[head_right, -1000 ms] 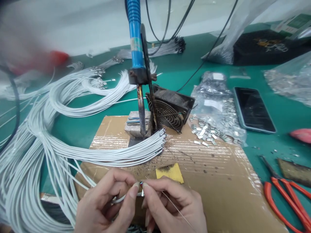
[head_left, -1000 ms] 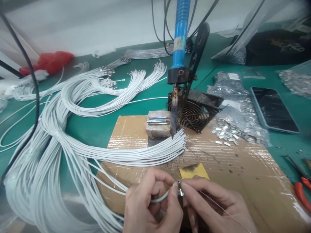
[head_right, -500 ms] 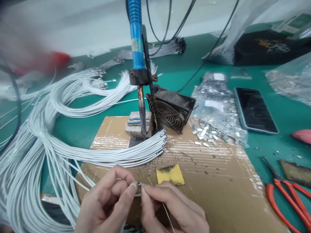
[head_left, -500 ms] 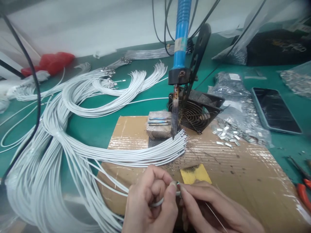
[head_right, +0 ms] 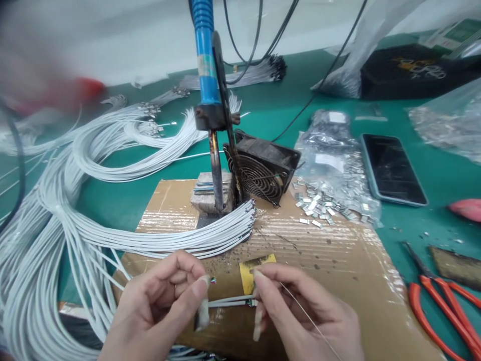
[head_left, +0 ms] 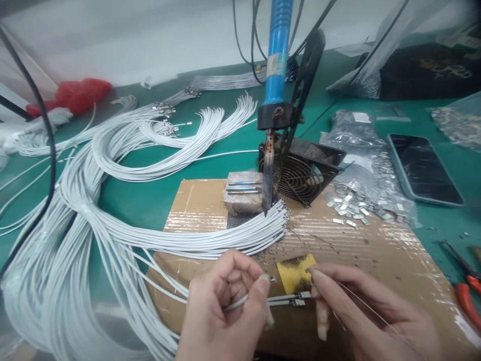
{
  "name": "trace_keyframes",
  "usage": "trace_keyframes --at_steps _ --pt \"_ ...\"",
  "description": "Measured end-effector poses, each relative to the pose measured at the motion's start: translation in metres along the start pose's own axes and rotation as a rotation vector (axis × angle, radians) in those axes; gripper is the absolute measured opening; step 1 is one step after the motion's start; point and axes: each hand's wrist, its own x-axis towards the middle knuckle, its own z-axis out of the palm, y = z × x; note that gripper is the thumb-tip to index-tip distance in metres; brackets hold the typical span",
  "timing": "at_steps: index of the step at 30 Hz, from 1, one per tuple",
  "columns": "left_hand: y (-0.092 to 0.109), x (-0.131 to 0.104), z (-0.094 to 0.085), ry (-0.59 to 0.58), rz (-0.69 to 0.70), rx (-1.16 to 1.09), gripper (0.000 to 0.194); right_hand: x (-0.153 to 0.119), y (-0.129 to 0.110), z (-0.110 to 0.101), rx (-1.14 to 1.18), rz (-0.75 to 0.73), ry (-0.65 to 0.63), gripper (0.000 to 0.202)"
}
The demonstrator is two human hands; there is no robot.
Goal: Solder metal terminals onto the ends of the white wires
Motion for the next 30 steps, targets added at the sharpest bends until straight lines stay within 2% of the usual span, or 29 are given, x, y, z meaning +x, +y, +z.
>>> trace_keyframes --at_steps 6,10,12,16,23,27,30 --pt "-0.005 0.002 0.0 0.006 0.029 0.063 0.021 0.005 -0.01 0.017 -0.016 0.044 -0.074 0.016" --pt "-0.008 0.002 0.002 0.011 0.048 0.032 0.019 0.003 -0.014 0.024 -0.091 -0.035 -0.108 0.015" --pt "-0.008 0.002 0.002 0.008 0.051 0.02 0.019 0.002 -0.014 0.026 -0.107 -0.059 -0.109 0.012" --pt "-0.007 0.003 0.003 0.012 0.041 0.004 0.018 0.0 -0.016 0.031 -0.078 0.003 -0.077 0.013" --pt "-0.005 0.004 0.003 0.023 0.031 -0.005 0.018 0.004 -0.015 0.029 -0.114 -0.061 -0.13 0.013" --pt "-0.003 0.004 0.004 0.041 0.024 -0.018 0.019 0.004 -0.016 0.027 -0.131 -0.082 -0.117 0.013" --pt "-0.002 0.004 0.005 0.038 0.027 -0.036 0.019 0.004 -0.018 0.025 -0.162 -0.12 -0.161 0.01"
